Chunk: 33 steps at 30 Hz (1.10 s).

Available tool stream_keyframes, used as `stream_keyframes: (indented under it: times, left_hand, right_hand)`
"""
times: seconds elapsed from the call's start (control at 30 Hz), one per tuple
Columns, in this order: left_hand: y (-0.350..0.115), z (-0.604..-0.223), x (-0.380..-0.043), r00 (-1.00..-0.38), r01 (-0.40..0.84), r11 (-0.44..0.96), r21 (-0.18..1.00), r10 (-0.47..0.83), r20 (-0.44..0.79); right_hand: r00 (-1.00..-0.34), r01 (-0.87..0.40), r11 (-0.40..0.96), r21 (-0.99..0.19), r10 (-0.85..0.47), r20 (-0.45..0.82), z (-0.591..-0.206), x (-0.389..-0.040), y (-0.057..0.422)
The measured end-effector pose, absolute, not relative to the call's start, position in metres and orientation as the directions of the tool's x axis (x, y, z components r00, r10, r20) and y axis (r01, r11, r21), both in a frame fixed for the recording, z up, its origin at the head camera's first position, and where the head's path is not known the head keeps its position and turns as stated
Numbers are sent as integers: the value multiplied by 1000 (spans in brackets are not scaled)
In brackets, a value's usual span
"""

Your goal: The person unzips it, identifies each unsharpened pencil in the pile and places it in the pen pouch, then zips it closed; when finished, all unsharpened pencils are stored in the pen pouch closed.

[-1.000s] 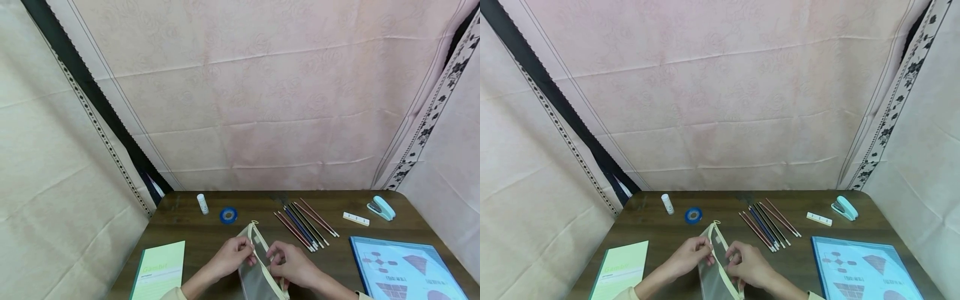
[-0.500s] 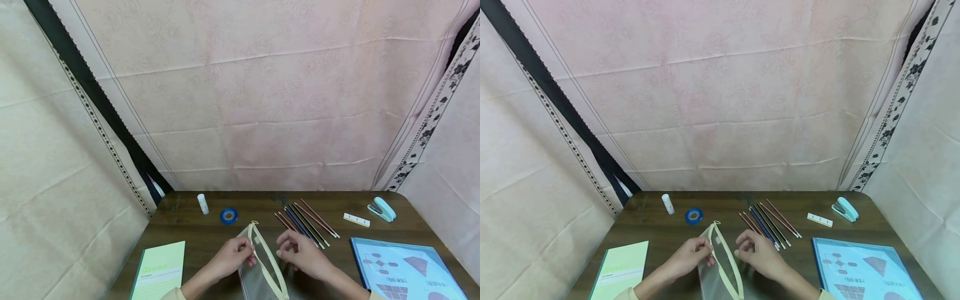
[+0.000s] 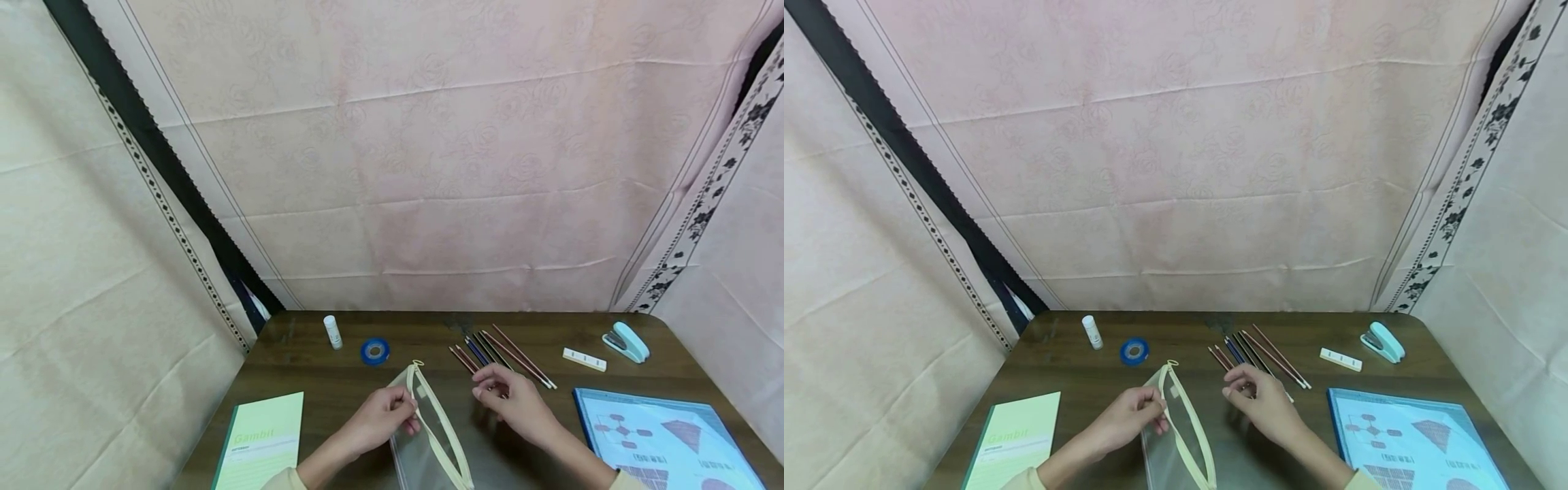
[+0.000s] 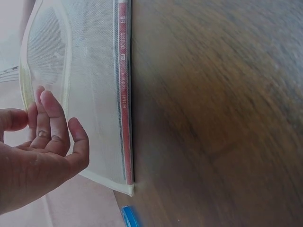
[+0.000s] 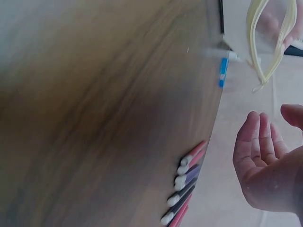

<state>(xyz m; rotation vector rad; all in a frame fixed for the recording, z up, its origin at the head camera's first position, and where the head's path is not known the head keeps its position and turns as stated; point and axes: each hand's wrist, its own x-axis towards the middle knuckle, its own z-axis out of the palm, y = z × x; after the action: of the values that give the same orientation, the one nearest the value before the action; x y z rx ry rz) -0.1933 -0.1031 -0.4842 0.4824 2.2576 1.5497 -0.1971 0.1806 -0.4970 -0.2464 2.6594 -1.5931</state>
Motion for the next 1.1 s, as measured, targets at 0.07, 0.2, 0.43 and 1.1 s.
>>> stream_keyframes:
  times: [0.07, 0.2, 0.43, 1.1]
  left_hand:
    - [-103, -484, -193, -877, 74, 340, 937, 470, -101]
    - [-104, -485, -193, -875, 70, 339, 938, 472, -105]
    - [-104, -486, -194, -876, 64, 344, 937, 470, -112]
    - [-102, -485, -193, -879, 67, 319, 945, 466, -95]
  right_hand:
    - [-989, -127, 495, -860, -126, 74, -498, -200, 185]
    - [-987, -160, 548, -821, -97, 128, -501, -208, 195]
    - [-984, -176, 596, -784, -74, 164, -507, -223, 216]
    - [-969, -244, 769, -591, -174, 175, -525, -257, 240]
